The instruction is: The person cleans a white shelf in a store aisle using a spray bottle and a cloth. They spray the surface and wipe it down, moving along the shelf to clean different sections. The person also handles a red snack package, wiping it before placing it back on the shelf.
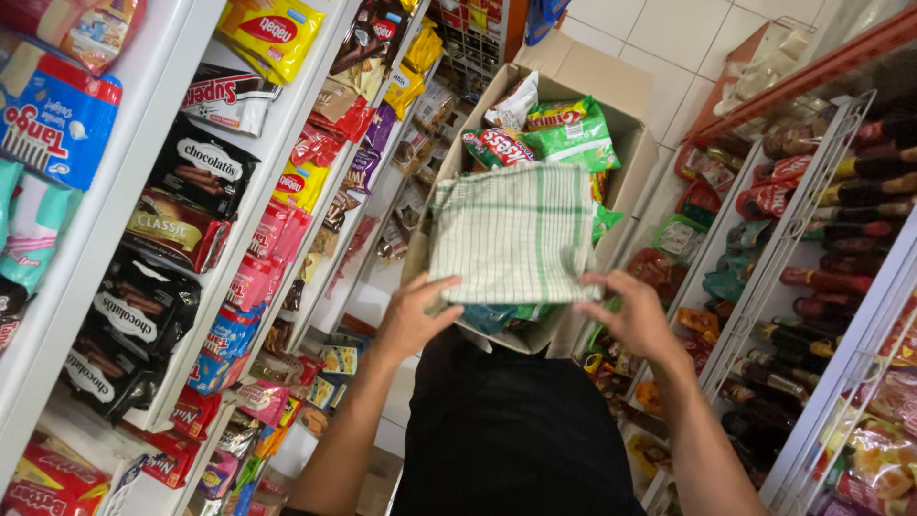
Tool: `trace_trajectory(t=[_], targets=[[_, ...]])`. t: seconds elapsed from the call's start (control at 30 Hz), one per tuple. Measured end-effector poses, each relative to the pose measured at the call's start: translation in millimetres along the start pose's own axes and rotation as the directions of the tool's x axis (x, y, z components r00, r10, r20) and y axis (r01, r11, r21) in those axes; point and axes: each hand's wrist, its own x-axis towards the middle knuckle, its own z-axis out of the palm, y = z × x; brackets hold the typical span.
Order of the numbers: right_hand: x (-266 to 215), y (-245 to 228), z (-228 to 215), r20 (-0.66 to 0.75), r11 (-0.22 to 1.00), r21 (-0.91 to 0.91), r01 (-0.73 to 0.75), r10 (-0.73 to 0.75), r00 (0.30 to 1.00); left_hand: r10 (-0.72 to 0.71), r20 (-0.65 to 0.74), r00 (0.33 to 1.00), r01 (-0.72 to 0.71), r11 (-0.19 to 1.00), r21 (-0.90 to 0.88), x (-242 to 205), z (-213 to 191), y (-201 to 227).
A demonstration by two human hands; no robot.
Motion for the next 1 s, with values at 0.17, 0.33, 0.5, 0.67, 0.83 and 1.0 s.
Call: trace_trajectory(t=[0.17,0.33,0.5,0.67,0.83,1.0], targets=[[-4,-5,-9,0.108,0.952,-0.241,0.188,-0.166,0.98,0.079,0.097,0.992,-0.099,0.97,0.221,-10,16,-26],[39,-10,-31,-0.036,0.974,-0.214,0.074,-0.084,0.996,0.223,-0.102,0.97,-0.174,0.92,0.352,34,-5,-17],[80,-20,-7,-0.534,0.916,-0.358,0.182,-0.361,0.764,0.324,-0.404,0.855,-0.173,0.914,0.366,96,-3,-1],[71,-6,38,-0.346,0.871,-0.39,0.299,-0.439,0.829,0.309,-0.232,0.922,-0.192,0.888,0.418,82,45,-12],[67,7,65,-0.313,0.813,-0.53,0.24,-0.45,0.836,0.298,-0.083,0.951,-0.235,0.87,0.434,69,88,-32],[82,24,66,-0.381,0.804,-0.535,0.26,-0.504,0.775,0.236,-0.107,0.966,-0.161,0.87,0.465,77,108,-32]])
